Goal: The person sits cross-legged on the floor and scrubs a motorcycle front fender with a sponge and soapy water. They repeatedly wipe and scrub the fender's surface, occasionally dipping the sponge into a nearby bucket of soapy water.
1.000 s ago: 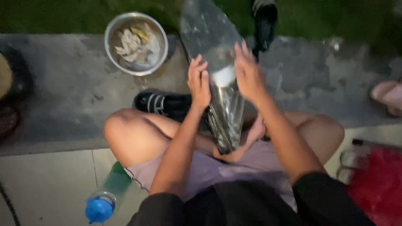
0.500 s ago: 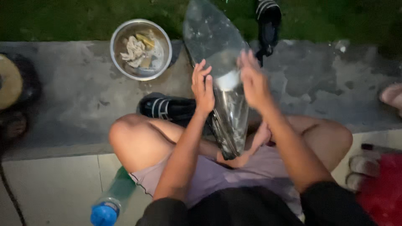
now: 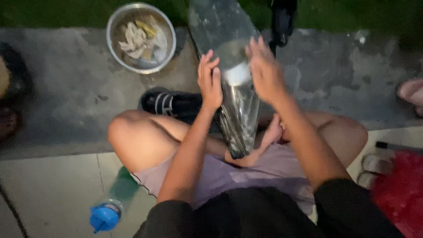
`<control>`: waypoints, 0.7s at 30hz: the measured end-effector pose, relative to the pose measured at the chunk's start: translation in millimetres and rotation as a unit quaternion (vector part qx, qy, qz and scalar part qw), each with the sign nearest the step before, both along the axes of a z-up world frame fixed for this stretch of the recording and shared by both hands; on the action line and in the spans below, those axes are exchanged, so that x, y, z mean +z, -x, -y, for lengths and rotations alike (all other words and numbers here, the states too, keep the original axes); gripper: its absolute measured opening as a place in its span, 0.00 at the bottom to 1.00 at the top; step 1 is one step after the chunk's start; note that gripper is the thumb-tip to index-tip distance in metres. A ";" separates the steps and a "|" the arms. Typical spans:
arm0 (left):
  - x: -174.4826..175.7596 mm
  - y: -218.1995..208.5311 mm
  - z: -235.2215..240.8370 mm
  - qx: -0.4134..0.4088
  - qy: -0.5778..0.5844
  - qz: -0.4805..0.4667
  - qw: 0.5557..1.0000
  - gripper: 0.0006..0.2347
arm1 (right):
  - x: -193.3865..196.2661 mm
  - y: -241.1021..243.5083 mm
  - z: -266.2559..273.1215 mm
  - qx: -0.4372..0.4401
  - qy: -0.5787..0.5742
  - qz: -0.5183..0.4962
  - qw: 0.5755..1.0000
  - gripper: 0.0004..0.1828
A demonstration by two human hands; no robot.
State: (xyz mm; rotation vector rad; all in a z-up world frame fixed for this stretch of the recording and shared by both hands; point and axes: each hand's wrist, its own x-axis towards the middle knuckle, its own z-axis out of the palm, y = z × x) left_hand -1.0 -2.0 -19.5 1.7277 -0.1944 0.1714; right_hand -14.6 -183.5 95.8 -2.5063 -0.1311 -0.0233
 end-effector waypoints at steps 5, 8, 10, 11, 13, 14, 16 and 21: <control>12.6 1.4 -0.8 -0.001 0.019 -0.016 1.000 0.16 | -1.5 -8.9 -5.2 -0.018 -0.049 -0.025 0.998 0.24; 13.9 -8.8 0.5 0.033 0.011 0.023 0.999 0.14 | -2.9 50.2 -30.7 0.010 -0.034 0.044 0.998 0.22; 13.0 10.1 -6.1 0.040 0.003 0.032 0.999 0.13 | -9.2 93.4 -38.9 0.032 -0.028 0.043 0.998 0.23; 13.5 6.6 -4.5 0.029 -0.003 -0.002 1.000 0.15 | -10.9 90.3 -36.2 0.035 -0.024 0.068 0.997 0.22; 12.7 -0.5 -2.2 0.018 -0.011 -0.034 0.999 0.17 | -8.9 59.5 -26.8 0.039 -0.021 0.096 0.994 0.22; 9.8 -4.2 -1.9 0.020 -0.014 -0.038 0.999 0.18 | -6.3 31.5 -20.2 0.024 -0.008 0.042 0.999 0.23; 7.6 9.0 2.8 0.011 -0.014 -0.060 0.998 0.19 | -10.0 9.4 -4.2 -0.001 0.009 -0.030 1.000 0.26; 25.7 3.0 -4.3 0.011 0.003 -0.018 1.000 0.18 | 12.3 49.4 -48.4 -0.020 0.010 0.058 0.998 0.23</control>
